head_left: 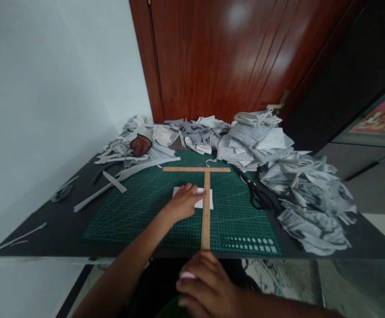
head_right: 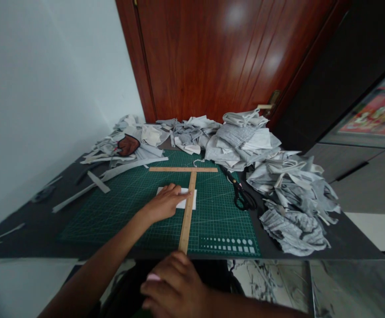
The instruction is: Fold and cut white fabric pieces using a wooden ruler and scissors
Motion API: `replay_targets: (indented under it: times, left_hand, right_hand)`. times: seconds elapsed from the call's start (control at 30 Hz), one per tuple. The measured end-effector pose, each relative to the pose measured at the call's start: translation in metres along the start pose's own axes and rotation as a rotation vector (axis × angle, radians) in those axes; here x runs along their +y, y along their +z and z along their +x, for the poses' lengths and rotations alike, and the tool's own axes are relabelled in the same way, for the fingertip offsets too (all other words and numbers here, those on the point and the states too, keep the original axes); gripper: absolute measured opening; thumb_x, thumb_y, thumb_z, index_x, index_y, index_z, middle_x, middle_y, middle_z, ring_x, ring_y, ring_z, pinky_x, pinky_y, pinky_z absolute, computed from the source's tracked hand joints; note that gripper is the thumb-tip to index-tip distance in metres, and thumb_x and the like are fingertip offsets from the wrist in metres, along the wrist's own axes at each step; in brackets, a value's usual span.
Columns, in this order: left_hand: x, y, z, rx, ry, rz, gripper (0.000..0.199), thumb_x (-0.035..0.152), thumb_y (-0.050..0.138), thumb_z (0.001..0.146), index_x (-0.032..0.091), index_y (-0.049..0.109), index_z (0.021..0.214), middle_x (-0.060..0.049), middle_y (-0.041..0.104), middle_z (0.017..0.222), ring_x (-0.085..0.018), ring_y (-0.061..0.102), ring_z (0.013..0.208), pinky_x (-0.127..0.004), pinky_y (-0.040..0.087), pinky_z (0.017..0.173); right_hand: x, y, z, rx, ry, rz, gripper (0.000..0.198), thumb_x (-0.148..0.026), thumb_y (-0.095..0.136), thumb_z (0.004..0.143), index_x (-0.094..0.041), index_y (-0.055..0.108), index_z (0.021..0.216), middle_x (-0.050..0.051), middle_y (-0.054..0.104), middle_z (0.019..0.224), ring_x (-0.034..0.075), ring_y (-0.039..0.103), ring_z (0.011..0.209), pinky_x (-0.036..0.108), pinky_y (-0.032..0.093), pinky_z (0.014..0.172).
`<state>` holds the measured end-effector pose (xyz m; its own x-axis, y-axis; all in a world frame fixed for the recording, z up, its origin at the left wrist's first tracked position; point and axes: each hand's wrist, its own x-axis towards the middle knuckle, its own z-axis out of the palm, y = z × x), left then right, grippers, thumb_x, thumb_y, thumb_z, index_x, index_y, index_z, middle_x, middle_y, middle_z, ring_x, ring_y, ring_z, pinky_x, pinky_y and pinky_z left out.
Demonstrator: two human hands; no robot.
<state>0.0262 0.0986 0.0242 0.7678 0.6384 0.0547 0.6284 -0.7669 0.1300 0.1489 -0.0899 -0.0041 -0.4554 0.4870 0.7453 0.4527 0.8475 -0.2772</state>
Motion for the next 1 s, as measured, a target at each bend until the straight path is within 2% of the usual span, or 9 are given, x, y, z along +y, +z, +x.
replay_targets:
  times: [0.03, 0.1, 0.2, 0.27, 0.4, 0.5, 0.67, 0.83, 1.0]
  left_hand:
    - [-0.001, 0.000, 0.000, -0.004, 0.007, -0.007, 0.077, -0.003, 0.046, 0.083, 0.035, 0.051, 0.149, -0.007, 0.056, 0.108, -0.027, 0.049, 0.105, -0.038, 0.043, 0.093]
    - [-0.002, -0.001, 0.000, -0.020, 0.002, -0.047, 0.065, 0.003, 0.049, 0.088, 0.036, 0.055, 0.143, -0.006, 0.057, 0.109, -0.025, 0.050, 0.106, -0.037, 0.044, 0.094]
    - [-0.002, -0.002, 0.000, -0.014, -0.048, -0.097, 0.049, 0.007, 0.053, 0.089, 0.029, 0.062, 0.132, -0.006, 0.059, 0.116, -0.025, 0.050, 0.113, -0.040, 0.043, 0.102]
    - [-0.001, -0.003, 0.001, 0.000, -0.054, -0.072, 0.047, 0.002, 0.053, 0.085, 0.024, 0.066, 0.125, -0.008, 0.060, 0.119, -0.027, 0.050, 0.117, -0.042, 0.042, 0.105]
    - [-0.001, -0.004, 0.002, -0.024, 0.040, -0.015, 0.056, 0.001, 0.051, 0.085, 0.030, 0.065, 0.131, -0.007, 0.061, 0.108, -0.027, 0.053, 0.108, -0.041, 0.046, 0.095]
    - [-0.003, -0.006, 0.003, -0.025, 0.067, -0.016, 0.060, 0.003, 0.050, 0.090, 0.032, 0.057, 0.142, -0.006, 0.061, 0.107, -0.026, 0.052, 0.105, -0.039, 0.047, 0.089]
    - [0.000, -0.008, 0.004, 0.004, 0.082, -0.071, 0.033, 0.023, 0.055, 0.100, 0.027, 0.065, 0.131, -0.005, 0.062, 0.103, -0.025, 0.052, 0.103, -0.039, 0.046, 0.090]
    - [0.004, -0.004, 0.004, 0.056, 0.061, -0.115, 0.043, 0.039, 0.071, 0.092, 0.029, 0.064, 0.133, -0.005, 0.062, 0.107, -0.027, 0.052, 0.106, -0.038, 0.047, 0.091]
    - [0.002, 0.001, 0.006, 0.076, 0.043, -0.133, 0.051, 0.045, 0.075, 0.089, 0.030, 0.063, 0.136, -0.005, 0.061, 0.104, -0.027, 0.052, 0.104, -0.039, 0.047, 0.091]
  right_hand:
    - [0.015, -0.010, 0.013, -0.037, 0.041, 0.040, 0.019, -0.023, 0.051, 0.101, -0.018, 0.065, 0.114, 0.006, 0.076, 0.099, 0.017, 0.070, 0.092, 0.035, 0.056, 0.086]
    - [0.052, -0.018, 0.035, -0.018, 0.090, 0.063, 0.018, -0.022, 0.054, 0.100, -0.020, 0.066, 0.113, 0.006, 0.076, 0.103, 0.018, 0.069, 0.095, 0.037, 0.054, 0.089]
    - [0.112, -0.010, 0.057, 0.079, 0.350, 0.148, 0.016, -0.026, 0.054, 0.099, -0.022, 0.069, 0.103, 0.007, 0.075, 0.104, 0.020, 0.068, 0.103, 0.038, 0.053, 0.094]
    - [0.147, -0.006, 0.064, 0.142, 0.492, 0.152, 0.015, -0.026, 0.054, 0.097, -0.022, 0.069, 0.097, 0.007, 0.074, 0.102, 0.022, 0.069, 0.102, 0.037, 0.054, 0.091]
    - [0.191, -0.026, 0.065, 0.120, 0.545, 0.147, 0.015, -0.025, 0.054, 0.095, -0.020, 0.067, 0.093, 0.007, 0.071, 0.091, 0.021, 0.067, 0.084, 0.034, 0.052, 0.076]
    - [0.202, -0.053, 0.059, -0.036, 0.514, 0.176, 0.006, -0.022, 0.070, 0.086, -0.021, 0.067, 0.080, 0.000, 0.067, 0.077, 0.018, 0.063, 0.073, 0.030, 0.047, 0.071]
    - [0.205, -0.070, 0.053, -0.363, 0.475, 0.137, 0.015, -0.021, 0.080, 0.080, -0.020, 0.064, 0.080, 0.000, 0.065, 0.080, 0.016, 0.059, 0.071, 0.027, 0.042, 0.066]
    - [0.208, -0.066, 0.051, -0.467, 0.514, 0.083, 0.021, -0.024, 0.087, 0.077, -0.019, 0.070, 0.087, 0.003, 0.068, 0.087, 0.018, 0.062, 0.077, 0.028, 0.044, 0.069]
    - [0.212, -0.070, 0.052, -0.547, 0.550, 0.059, 0.031, -0.030, 0.092, 0.072, -0.018, 0.074, 0.095, 0.004, 0.070, 0.092, 0.021, 0.065, 0.084, 0.030, 0.046, 0.074]
